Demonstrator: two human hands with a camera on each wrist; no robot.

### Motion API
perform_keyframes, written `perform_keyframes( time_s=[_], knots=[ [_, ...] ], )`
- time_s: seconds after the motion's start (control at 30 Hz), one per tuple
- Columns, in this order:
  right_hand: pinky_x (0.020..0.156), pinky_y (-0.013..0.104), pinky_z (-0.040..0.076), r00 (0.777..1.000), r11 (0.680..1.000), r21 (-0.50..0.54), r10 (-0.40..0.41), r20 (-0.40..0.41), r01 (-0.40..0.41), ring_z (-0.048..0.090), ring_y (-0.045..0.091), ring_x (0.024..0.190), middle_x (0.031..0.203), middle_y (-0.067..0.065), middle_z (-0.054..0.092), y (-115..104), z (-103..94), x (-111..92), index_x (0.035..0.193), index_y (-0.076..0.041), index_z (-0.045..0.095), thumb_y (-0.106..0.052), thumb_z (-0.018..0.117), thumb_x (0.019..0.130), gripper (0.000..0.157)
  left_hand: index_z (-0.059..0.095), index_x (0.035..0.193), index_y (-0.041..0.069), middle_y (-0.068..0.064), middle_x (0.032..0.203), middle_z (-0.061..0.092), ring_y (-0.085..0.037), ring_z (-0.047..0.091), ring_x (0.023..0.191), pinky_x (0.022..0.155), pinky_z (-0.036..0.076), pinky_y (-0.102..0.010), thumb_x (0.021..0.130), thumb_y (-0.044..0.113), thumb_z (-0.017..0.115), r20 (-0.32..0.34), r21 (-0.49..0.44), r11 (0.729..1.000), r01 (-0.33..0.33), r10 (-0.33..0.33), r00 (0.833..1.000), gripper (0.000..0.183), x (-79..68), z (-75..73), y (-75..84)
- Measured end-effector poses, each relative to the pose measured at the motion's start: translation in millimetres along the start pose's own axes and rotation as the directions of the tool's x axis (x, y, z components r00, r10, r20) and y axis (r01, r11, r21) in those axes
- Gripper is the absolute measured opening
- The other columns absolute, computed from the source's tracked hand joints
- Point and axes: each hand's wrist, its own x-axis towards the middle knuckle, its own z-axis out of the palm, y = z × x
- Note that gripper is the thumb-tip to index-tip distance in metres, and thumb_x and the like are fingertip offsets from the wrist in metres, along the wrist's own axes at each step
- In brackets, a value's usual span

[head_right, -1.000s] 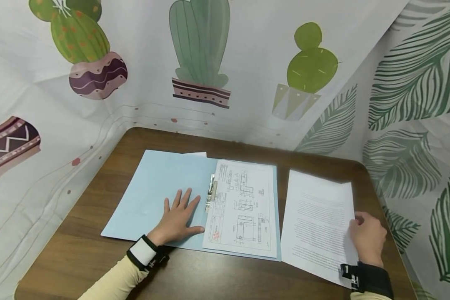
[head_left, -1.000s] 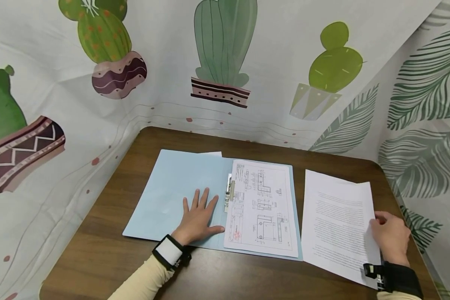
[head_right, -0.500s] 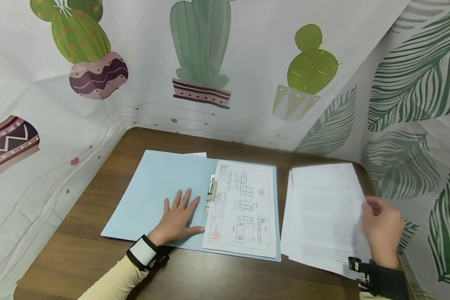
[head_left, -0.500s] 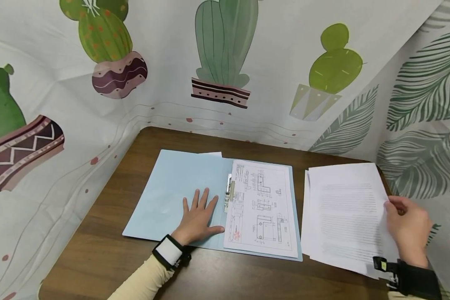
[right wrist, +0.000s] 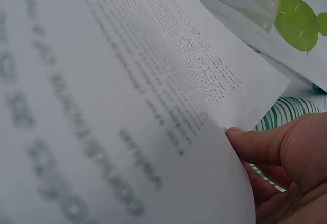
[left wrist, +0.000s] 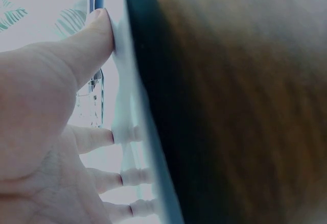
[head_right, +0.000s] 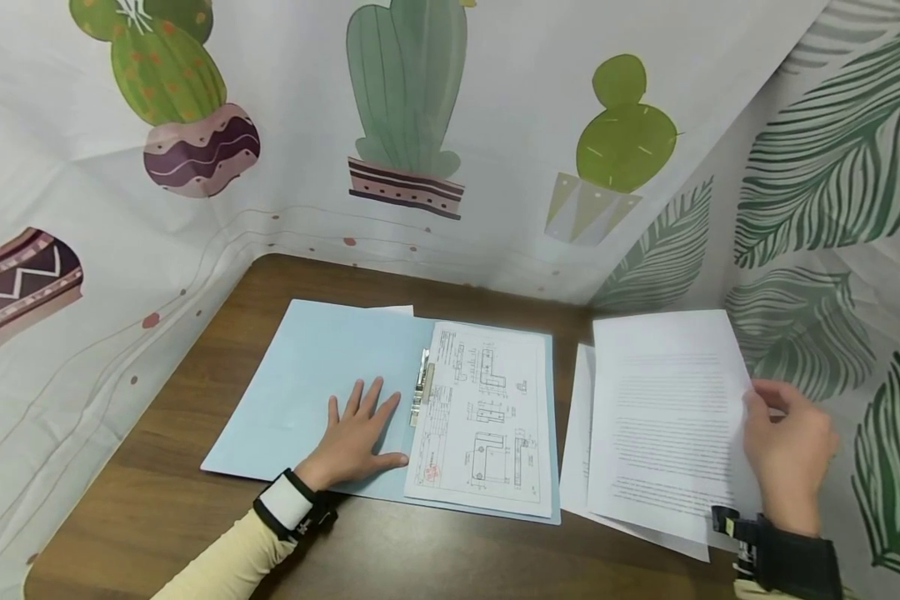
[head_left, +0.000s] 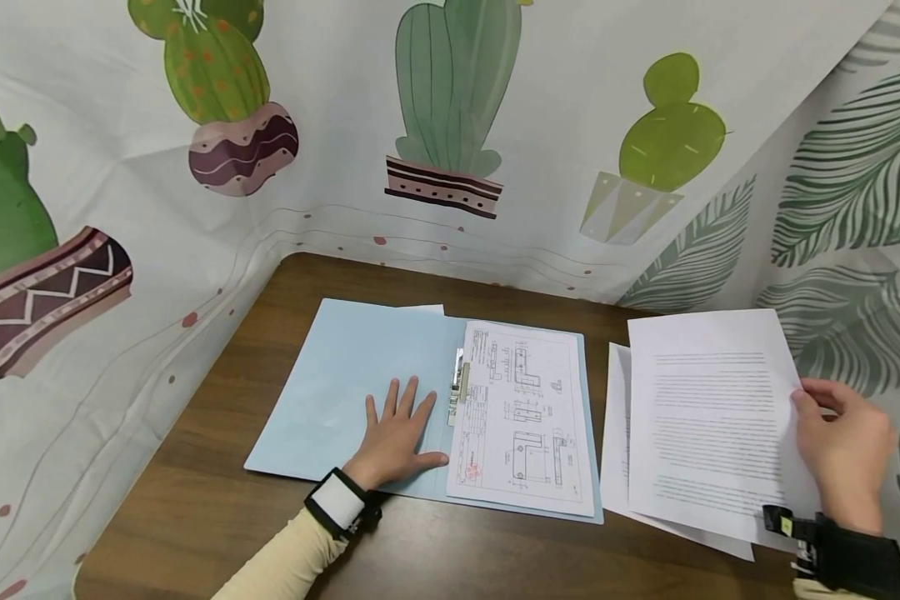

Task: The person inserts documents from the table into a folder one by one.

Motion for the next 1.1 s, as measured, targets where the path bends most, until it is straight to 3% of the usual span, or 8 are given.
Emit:
perform_keyframes(
  time_s=[0.1, 0.23, 0.33, 0.47, 0.83, 0.9, 0.97, 1.1],
  knots=[
    [0.071, 0.033, 0.034, 1.000, 1.000, -0.003, 0.012, 0.012, -0.012, 0.049, 0.011, 0.072, 0.119, 0.029, 0.069, 0, 0.2, 1, 0.125, 0.005, 0.068, -0.014, 0.055, 0.104, 0.031, 0.044, 0.155, 0.006, -0.027, 0.166, 0.021, -0.054, 0.011, 0.152, 0.109, 0.009, -0.081, 0.080, 0.062, 0.080, -0.001, 0.004, 1.000, -0.002, 0.002, 1.000, 0.100, 0.0, -0.1, -0.3],
    [0.065, 0.030, 0.032, 0.999, 1.000, -0.013, 0.016, 0.029, -0.016, 0.060, 0.037, 0.086, 0.121, 0.029, 0.068, 1, 1.7, -1, 0.127, 0.006, 0.066, -0.013, 0.054, 0.105, 0.032, 0.044, 0.155, 0.006, -0.027, 0.166, 0.022, -0.054, 0.011, 0.152, 0.109, 0.009, -0.081, 0.080, 0.062, 0.080, -0.002, 0.005, 1.000, -0.006, 0.006, 1.000, 0.100, -0.1, -0.1, -0.4],
    [0.069, 0.034, 0.032, 0.999, 1.000, -0.006, 0.015, 0.032, -0.015, 0.060, 0.046, 0.097, 0.122, 0.031, 0.066, 1, 2.0, -1, 0.127, 0.008, 0.065, -0.012, 0.053, 0.105, 0.032, 0.044, 0.155, 0.006, -0.027, 0.166, 0.022, -0.054, 0.011, 0.152, 0.109, 0.009, -0.081, 0.080, 0.061, 0.080, -0.004, 0.001, 1.000, -0.006, 0.006, 1.000, 0.100, -0.2, 0.0, -0.4],
    [0.072, 0.039, 0.033, 0.999, 1.000, 0.003, 0.016, 0.038, -0.016, 0.059, 0.049, 0.098, 0.123, 0.033, 0.065, -1, 2.4, 0, 0.128, 0.009, 0.064, -0.012, 0.053, 0.106, 0.032, 0.044, 0.155, 0.006, -0.027, 0.166, 0.021, -0.054, 0.011, 0.152, 0.109, 0.009, -0.081, 0.080, 0.061, 0.080, -0.003, 0.003, 1.000, -0.004, 0.004, 1.000, 0.100, -0.2, 0.4, -0.4],
    [0.063, 0.027, 0.030, 0.999, 1.000, 0.010, 0.026, 0.038, -0.027, 0.061, 0.046, 0.101, 0.125, 0.032, 0.065, -2, 5.0, 0, 0.128, 0.008, 0.065, -0.013, 0.054, 0.106, 0.033, 0.043, 0.156, 0.007, -0.026, 0.167, 0.021, -0.054, 0.010, 0.152, 0.109, 0.009, -0.081, 0.080, 0.062, 0.079, 0.001, 0.011, 1.000, -0.003, 0.003, 1.000, 0.100, 1.4, 0.6, -0.6],
    [0.062, 0.024, 0.031, 0.999, 0.999, 0.011, 0.031, 0.040, -0.031, 0.061, 0.040, 0.097, 0.125, 0.030, 0.066, -3, 6.1, 1, 0.129, 0.006, 0.065, -0.014, 0.055, 0.106, 0.033, 0.044, 0.156, 0.007, -0.026, 0.166, 0.021, -0.054, 0.010, 0.152, 0.109, 0.009, -0.081, 0.080, 0.062, 0.079, 0.001, 0.011, 1.000, -0.002, 0.002, 1.000, 0.100, 1.2, 0.3, -0.5],
    [0.061, 0.022, 0.032, 0.998, 0.999, 0.031, 0.039, 0.057, -0.041, 0.061, 0.025, 0.087, 0.125, 0.029, 0.066, -3, 6.7, 2, 0.130, 0.005, 0.066, -0.015, 0.056, 0.105, 0.033, 0.044, 0.156, 0.006, -0.026, 0.166, 0.021, -0.054, 0.010, 0.152, 0.109, 0.009, -0.081, 0.080, 0.062, 0.079, 0.000, 0.009, 1.000, -0.002, 0.002, 1.000, 0.100, 1.0, 0.3, -0.5],
    [0.062, 0.017, 0.034, 0.994, 0.996, 0.070, 0.054, 0.090, -0.060, 0.043, -0.008, 0.077, 0.125, 0.024, 0.069, -5, 10.3, 2, 0.131, 0.001, 0.068, -0.019, 0.059, 0.104, 0.034, 0.043, 0.156, 0.006, -0.026, 0.166, 0.021, -0.053, 0.010, 0.152, 0.110, 0.009, -0.081, 0.081, 0.062, 0.079, 0.000, 0.007, 1.000, 0.000, 0.000, 1.000, 0.100, 0.7, 0.7, -0.5]
  ],
)
